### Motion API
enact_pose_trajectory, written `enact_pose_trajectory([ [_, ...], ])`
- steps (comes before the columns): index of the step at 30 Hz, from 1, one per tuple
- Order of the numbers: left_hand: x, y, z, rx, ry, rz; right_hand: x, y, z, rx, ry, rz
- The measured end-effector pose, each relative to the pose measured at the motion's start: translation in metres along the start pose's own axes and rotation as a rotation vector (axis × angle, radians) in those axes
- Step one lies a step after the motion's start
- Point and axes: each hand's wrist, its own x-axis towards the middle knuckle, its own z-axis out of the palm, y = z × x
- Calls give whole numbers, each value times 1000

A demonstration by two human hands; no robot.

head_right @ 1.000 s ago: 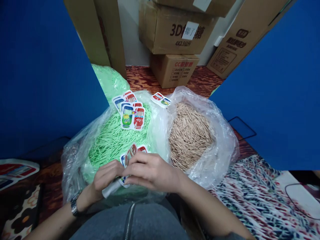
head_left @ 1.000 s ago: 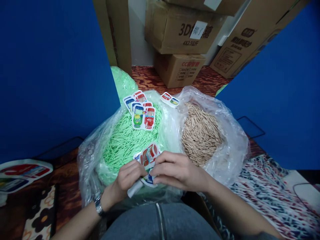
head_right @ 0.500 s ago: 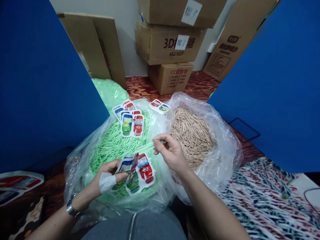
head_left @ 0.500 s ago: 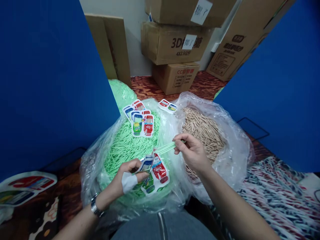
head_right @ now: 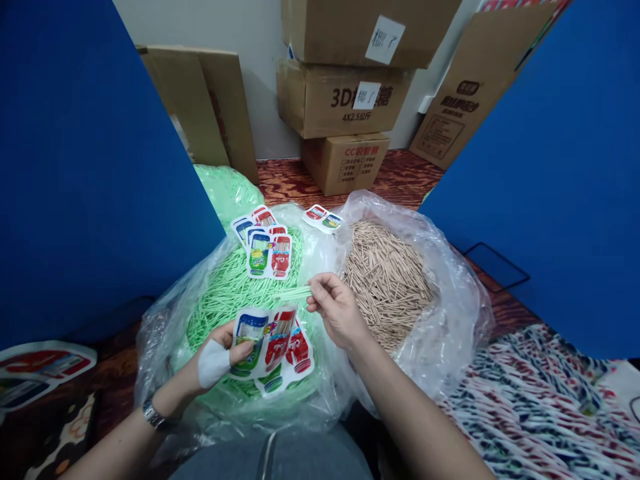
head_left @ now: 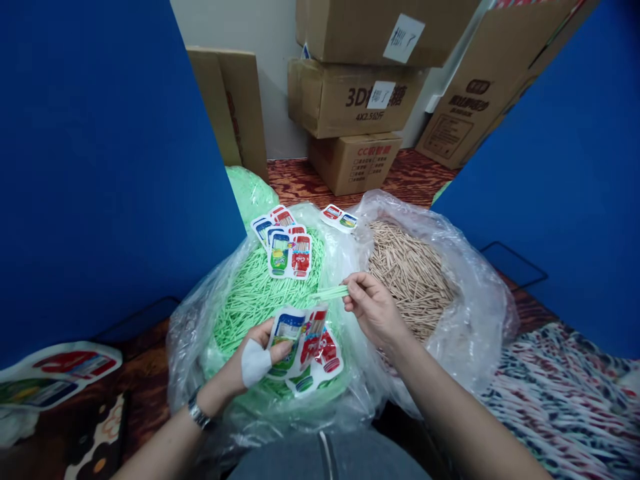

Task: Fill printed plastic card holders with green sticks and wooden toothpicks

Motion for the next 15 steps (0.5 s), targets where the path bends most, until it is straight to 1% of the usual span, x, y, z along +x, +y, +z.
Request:
enact_pose_trajectory([
  [3,-3,-6,-1,-66,-26,-44,5,-1,-4,42,18,-1],
  [5,-5,-7,-2,-85,-50,-54,9,-1,-6,88,24,22],
  [7,-7,-5,-2,-78,-85,-35,11,1,-6,114,28,64],
  [9,-7,2,-2,-31,-120,12,11,5,-5,83,10,83],
  [11,-7,11,-2,64,-141,120,10,7,-3,-36,-64,52],
  [13,-6,20,-3,161,-162,244,10,7,-2,-225,-179,-11],
  [15,-5,26,-5,211,-217,320,11,3,-3,-397,-264,-76],
])
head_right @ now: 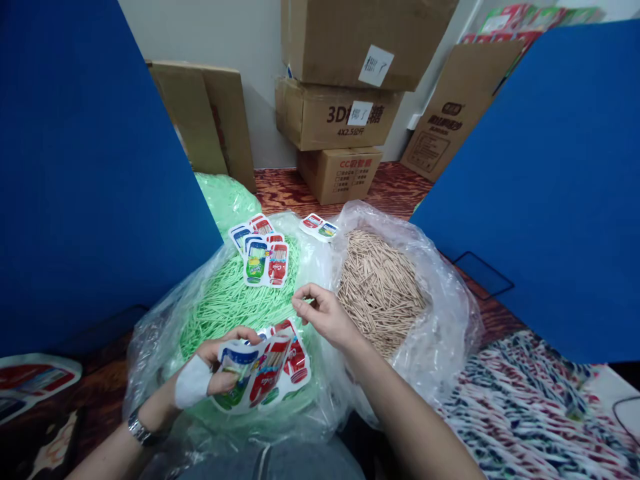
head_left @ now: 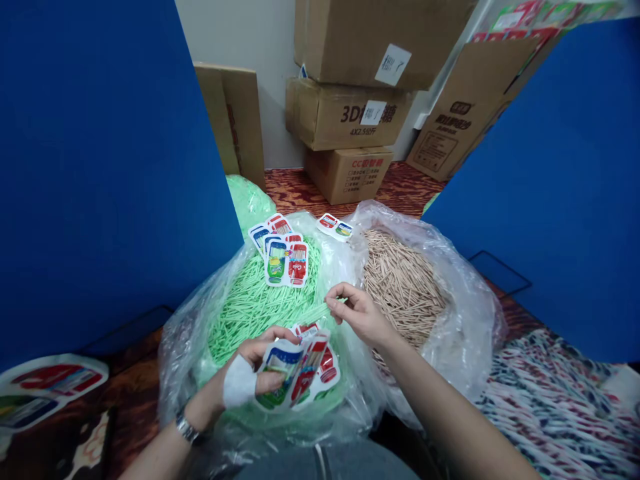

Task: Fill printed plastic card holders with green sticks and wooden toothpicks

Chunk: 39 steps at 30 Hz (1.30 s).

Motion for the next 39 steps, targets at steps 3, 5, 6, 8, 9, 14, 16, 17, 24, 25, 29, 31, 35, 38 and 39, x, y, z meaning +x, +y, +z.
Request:
enact_pose_trajectory([
  [3,0,1,-4,45,-63,63,2,-12,-6,-198,-73,-72],
  [5,0,0,-4,165,-23,132,2,-24,-6,-373,-171,-144],
  [6,0,0,-4,249,0,152,2,-30,-4,-460,-231,-186],
  [8,2,3,-1,397,-2,141,0,-41,3,-566,-337,-255],
  [9,4,5,0,438,-29,114,0,-45,7,-572,-371,-273],
  [14,13,8,13,367,-157,52,0,-42,27,-297,-441,-166],
  [16,14,5,18,339,-124,33,2,-32,31,-110,-457,-47],
  [17,14,3,19,324,-103,19,2,-27,33,-22,-453,0],
  [24,9,-7,22,95,-104,-114,-1,-9,49,346,-491,154],
  [25,8,-8,21,55,-111,-149,-2,-8,52,364,-514,189],
  [29,9,-7,20,-58,-115,-210,0,-5,59,341,-445,244],
  [31,9,-4,21,-93,-101,-192,6,-3,57,369,-288,186],
  [35,6,-6,22,-326,2,-327,15,3,33,515,-17,186],
  [38,3,-10,22,-513,138,-404,4,13,15,505,-3,289],
  [39,3,-10,21,-563,177,-409,-3,18,12,484,-16,309],
])
